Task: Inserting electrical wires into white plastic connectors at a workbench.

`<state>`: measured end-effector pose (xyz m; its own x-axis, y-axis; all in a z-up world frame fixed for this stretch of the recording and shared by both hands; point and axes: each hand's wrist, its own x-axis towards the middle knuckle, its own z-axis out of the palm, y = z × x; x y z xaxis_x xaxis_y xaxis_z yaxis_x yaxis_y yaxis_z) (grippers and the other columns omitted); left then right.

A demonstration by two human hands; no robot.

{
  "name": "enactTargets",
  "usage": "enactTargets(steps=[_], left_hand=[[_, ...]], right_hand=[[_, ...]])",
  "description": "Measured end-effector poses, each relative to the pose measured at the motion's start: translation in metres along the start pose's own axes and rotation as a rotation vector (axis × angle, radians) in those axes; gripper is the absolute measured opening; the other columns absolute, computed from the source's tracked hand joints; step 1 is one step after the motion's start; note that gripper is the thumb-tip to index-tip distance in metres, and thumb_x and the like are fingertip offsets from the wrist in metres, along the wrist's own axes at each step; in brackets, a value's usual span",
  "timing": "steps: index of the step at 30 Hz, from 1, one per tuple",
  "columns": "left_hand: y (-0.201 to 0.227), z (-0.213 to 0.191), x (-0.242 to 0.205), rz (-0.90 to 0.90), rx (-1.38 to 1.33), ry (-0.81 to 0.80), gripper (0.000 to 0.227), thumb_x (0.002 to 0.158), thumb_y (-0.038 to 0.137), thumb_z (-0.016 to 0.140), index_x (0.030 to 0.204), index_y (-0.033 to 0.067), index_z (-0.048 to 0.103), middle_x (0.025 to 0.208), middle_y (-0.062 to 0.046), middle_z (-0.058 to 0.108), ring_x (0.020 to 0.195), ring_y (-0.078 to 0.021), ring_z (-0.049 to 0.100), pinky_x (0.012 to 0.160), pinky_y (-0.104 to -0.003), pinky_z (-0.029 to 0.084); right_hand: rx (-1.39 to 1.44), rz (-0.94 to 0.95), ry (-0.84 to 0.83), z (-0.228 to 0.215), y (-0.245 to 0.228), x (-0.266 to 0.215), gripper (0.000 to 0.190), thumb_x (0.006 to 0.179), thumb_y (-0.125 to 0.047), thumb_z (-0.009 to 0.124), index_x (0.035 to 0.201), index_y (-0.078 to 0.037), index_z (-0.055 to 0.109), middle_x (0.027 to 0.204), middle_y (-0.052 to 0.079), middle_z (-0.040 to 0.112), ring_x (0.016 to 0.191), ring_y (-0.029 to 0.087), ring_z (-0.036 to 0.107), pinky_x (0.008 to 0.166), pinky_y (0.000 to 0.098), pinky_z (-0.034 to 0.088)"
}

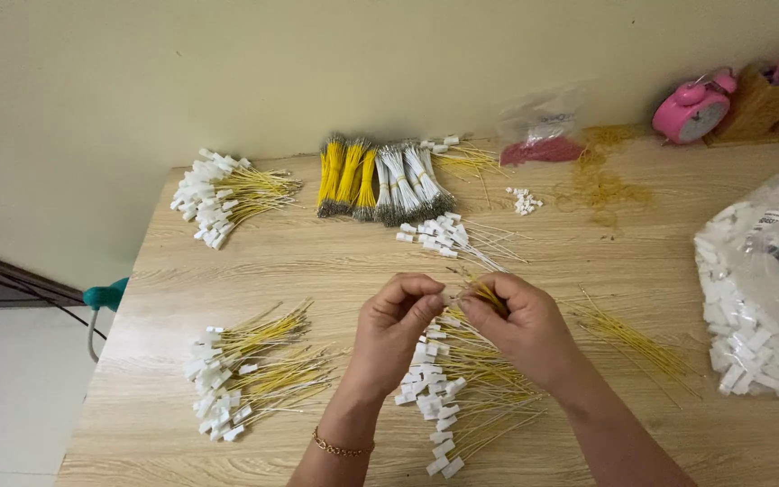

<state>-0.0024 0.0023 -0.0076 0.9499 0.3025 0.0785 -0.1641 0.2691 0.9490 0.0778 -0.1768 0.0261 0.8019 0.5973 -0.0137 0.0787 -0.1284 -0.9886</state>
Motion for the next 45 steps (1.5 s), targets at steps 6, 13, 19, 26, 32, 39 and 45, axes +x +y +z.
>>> enactTargets(steps=[6, 13, 19, 26, 32, 39, 45], left_hand=[[-0.001, -0.005, 0.001, -0.078, -0.144, 0.043, 0.016, 0.095, -0.002, 0.069, 0.111, 0.0012, 0.069, 0.105, -0.006, 0.072, 0.097, -0.0136, 0.068, 0.089, -0.029, 0.06], [-0.001, -0.004, 0.003, -0.082, -0.198, 0.049, 0.02, 0.094, -0.004, 0.069, 0.113, 0.0007, 0.068, 0.11, -0.008, 0.072, 0.099, -0.0139, 0.067, 0.091, -0.03, 0.059], [-0.005, -0.008, 0.005, -0.085, -0.19, 0.05, 0.024, 0.093, -0.005, 0.069, 0.116, 0.0016, 0.067, 0.112, -0.009, 0.072, 0.101, -0.0141, 0.068, 0.092, -0.03, 0.059], [-0.002, -0.007, 0.005, -0.107, -0.161, 0.035, 0.023, 0.093, -0.005, 0.07, 0.115, 0.0006, 0.067, 0.111, -0.008, 0.073, 0.1, -0.0136, 0.068, 0.09, -0.029, 0.059], [-0.004, -0.008, 0.005, -0.118, -0.146, 0.019, 0.022, 0.092, -0.005, 0.071, 0.113, 0.0015, 0.068, 0.11, -0.008, 0.073, 0.097, -0.0121, 0.067, 0.087, -0.027, 0.058], [-0.008, -0.011, 0.003, -0.139, -0.145, 0.02, 0.021, 0.091, -0.006, 0.072, 0.111, 0.0007, 0.069, 0.109, -0.009, 0.074, 0.096, -0.0129, 0.068, 0.086, -0.028, 0.059], [-0.014, -0.013, 0.004, -0.172, -0.201, 0.034, 0.019, 0.09, -0.004, 0.072, 0.108, 0.0008, 0.069, 0.106, -0.01, 0.074, 0.094, -0.0165, 0.071, 0.086, -0.032, 0.062]], right_hand=[[-0.224, -0.133, 0.09, -0.002, -0.022, -0.005, 0.016, 0.091, -0.017, 0.071, 0.098, -0.003, 0.074, 0.081, 0.002, 0.062, 0.067, 0.008, 0.057, 0.056, 0.0255, 0.049], [-0.343, -0.165, 0.083, -0.001, -0.028, -0.005, 0.017, 0.09, -0.018, 0.072, 0.099, -0.004, 0.074, 0.077, 0.003, 0.062, 0.065, 0.011, 0.059, 0.056, 0.0294, 0.049], [-0.356, -0.15, 0.102, -0.003, -0.029, -0.004, 0.016, 0.09, -0.018, 0.072, 0.097, -0.003, 0.073, 0.076, 0.004, 0.063, 0.065, 0.014, 0.06, 0.057, 0.0308, 0.05], [-0.457, -0.148, 0.084, -0.005, -0.037, -0.003, 0.016, 0.089, -0.02, 0.072, 0.095, -0.005, 0.073, 0.077, 0.004, 0.065, 0.065, 0.014, 0.064, 0.058, 0.0308, 0.052], [-0.453, -0.131, 0.053, -0.004, -0.027, 0.001, 0.019, 0.088, -0.023, 0.073, 0.095, -0.006, 0.073, 0.078, 0.004, 0.066, 0.066, 0.015, 0.065, 0.058, 0.0311, 0.053], [-0.395, -0.067, -0.007, -0.003, -0.02, 0.006, 0.022, 0.093, -0.025, 0.069, 0.094, -0.004, 0.067, 0.077, 0.006, 0.064, 0.069, 0.017, 0.061, 0.062, 0.0343, 0.05], [-0.334, -0.069, -0.022, 0.0, 0.001, 0.009, 0.024, 0.095, -0.024, 0.066, 0.091, -0.002, 0.059, 0.075, 0.008, 0.06, 0.066, 0.018, 0.057, 0.06, 0.036, 0.049]])
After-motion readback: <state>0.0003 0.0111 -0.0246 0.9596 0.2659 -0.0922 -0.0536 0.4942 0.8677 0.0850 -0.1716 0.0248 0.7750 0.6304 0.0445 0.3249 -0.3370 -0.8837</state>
